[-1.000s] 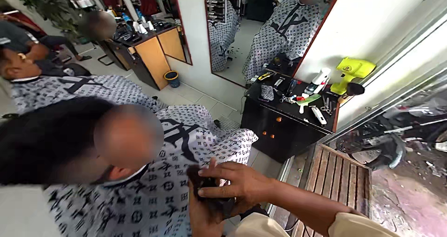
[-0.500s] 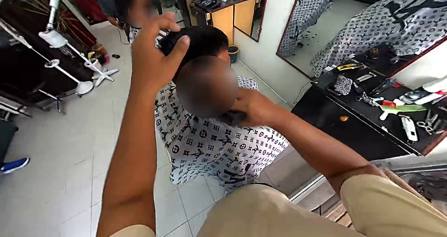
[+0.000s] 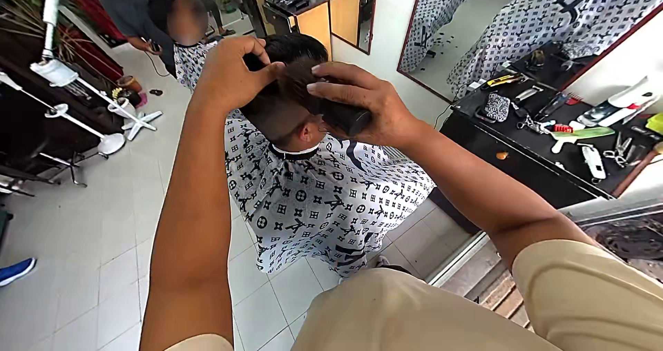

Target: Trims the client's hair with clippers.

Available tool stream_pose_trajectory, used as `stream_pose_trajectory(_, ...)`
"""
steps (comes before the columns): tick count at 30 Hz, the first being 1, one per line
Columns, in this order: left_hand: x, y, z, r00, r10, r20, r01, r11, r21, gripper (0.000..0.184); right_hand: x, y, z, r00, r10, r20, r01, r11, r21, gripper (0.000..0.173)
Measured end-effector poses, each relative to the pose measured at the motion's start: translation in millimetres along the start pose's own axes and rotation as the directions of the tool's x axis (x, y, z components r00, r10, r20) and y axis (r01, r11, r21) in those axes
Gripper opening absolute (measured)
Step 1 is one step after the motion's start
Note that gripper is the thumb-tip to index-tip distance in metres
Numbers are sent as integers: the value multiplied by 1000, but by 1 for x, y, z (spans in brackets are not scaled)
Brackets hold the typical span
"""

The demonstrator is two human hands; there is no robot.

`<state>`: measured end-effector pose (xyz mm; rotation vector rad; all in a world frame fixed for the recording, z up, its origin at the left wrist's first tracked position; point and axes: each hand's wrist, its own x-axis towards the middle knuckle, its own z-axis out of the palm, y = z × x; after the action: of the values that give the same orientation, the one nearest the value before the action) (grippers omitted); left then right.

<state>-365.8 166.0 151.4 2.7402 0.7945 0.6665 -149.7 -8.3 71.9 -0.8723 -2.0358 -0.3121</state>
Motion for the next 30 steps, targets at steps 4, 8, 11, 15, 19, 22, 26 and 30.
stream_pose_trajectory(4,-1,6,-1,999,-54,-5,54,998,-7,43,-45,10,10,907,28,420,-1,998,-65,56)
stream_pose_trajectory(8,-1,0,4,998,-54,-34,53,999,-12,45,-25,-18,8,958,23,287,4,996,-95,42)
stream_pose_trajectory(11,-1,1,5,998,-53,-36,53,999,-8,46,-5,-29,33,987,-46,153,78,975,-208,42)
stream_pose_trajectory(15,-1,2,3,998,-43,-50,43,999,-9,45,-18,-45,51,899,62,434,-21,995,-100,56)
stream_pose_trajectory(19,-2,1,7,998,-51,-42,51,999,-7,47,-9,-50,69,990,13,141,25,963,-267,43)
stream_pose_trajectory(22,-1,4,6,998,-44,-49,44,999,1,47,-17,-51,83,906,88,413,-20,986,-167,49)
stream_pose_trajectory(26,-2,1,7,997,-17,-72,17,1000,0,47,-2,-31,49,996,-44,77,37,995,90,49)
stream_pose_trajectory(30,-4,4,7,998,-37,-55,37,999,2,47,-62,33,21,994,46,103,-52,997,52,43)
